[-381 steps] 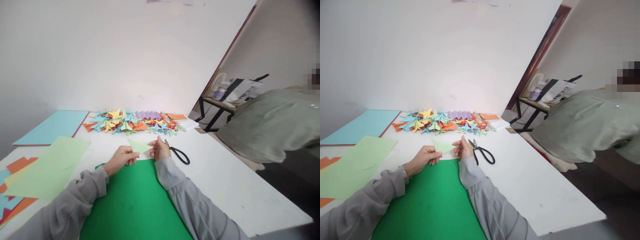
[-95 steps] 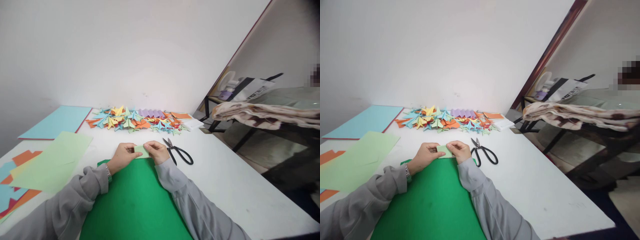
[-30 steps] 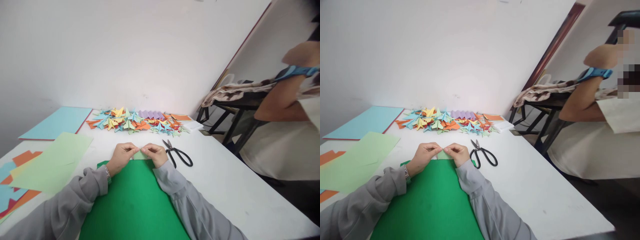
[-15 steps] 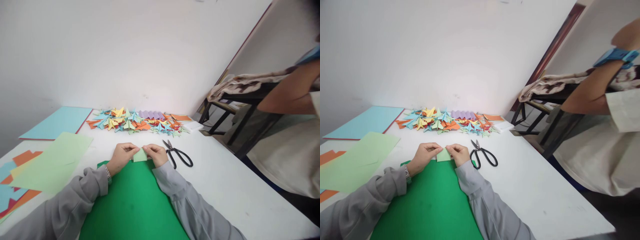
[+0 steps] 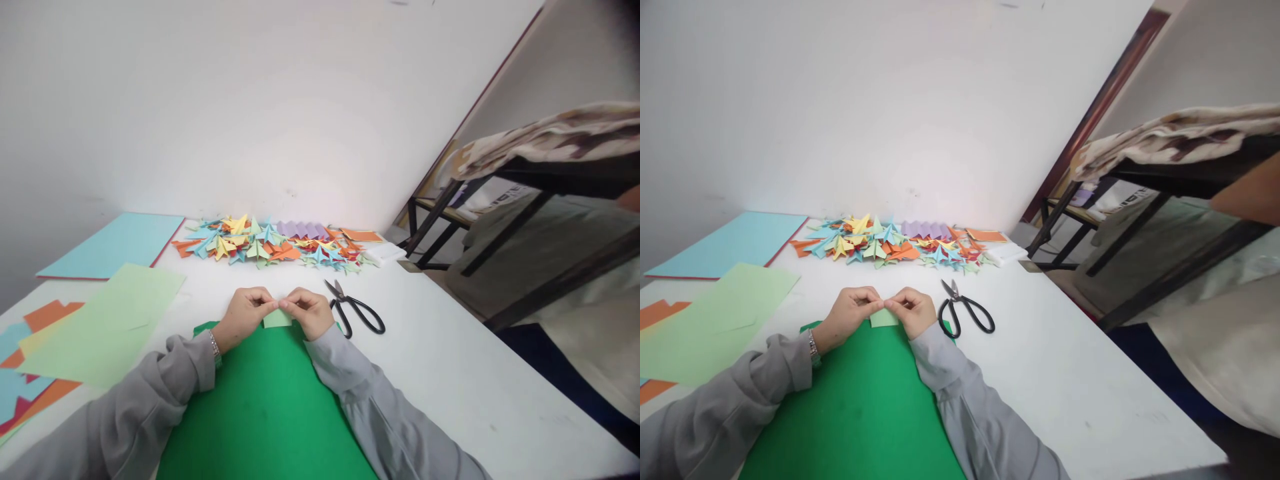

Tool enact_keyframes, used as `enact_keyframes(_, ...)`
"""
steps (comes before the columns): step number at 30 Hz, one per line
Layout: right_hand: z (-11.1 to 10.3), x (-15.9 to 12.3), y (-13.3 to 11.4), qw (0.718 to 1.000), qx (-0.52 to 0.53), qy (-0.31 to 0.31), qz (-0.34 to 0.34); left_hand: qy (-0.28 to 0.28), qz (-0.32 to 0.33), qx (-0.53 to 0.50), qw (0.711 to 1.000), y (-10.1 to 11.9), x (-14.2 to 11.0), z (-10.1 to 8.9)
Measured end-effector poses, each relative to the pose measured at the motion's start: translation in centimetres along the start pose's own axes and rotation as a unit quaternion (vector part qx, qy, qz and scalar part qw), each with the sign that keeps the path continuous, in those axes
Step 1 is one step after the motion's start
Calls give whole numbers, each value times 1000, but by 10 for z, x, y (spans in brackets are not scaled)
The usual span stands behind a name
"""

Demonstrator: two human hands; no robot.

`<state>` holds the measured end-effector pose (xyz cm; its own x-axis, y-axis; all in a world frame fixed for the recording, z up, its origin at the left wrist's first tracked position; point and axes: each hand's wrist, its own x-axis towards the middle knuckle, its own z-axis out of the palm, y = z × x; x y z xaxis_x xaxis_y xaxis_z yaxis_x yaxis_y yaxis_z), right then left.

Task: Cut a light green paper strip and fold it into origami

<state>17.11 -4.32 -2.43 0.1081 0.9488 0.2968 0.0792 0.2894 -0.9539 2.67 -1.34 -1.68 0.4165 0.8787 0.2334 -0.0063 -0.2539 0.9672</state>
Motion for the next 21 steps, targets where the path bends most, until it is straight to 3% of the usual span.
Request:
enact_keyframes(9,0,-2,3,992,62,41,102,55,-35,-22,998,-5,-2,3)
enact_keyframes(21,0,-2,3,989,81,55,109,53,-52,-39,996,-1,-4,3)
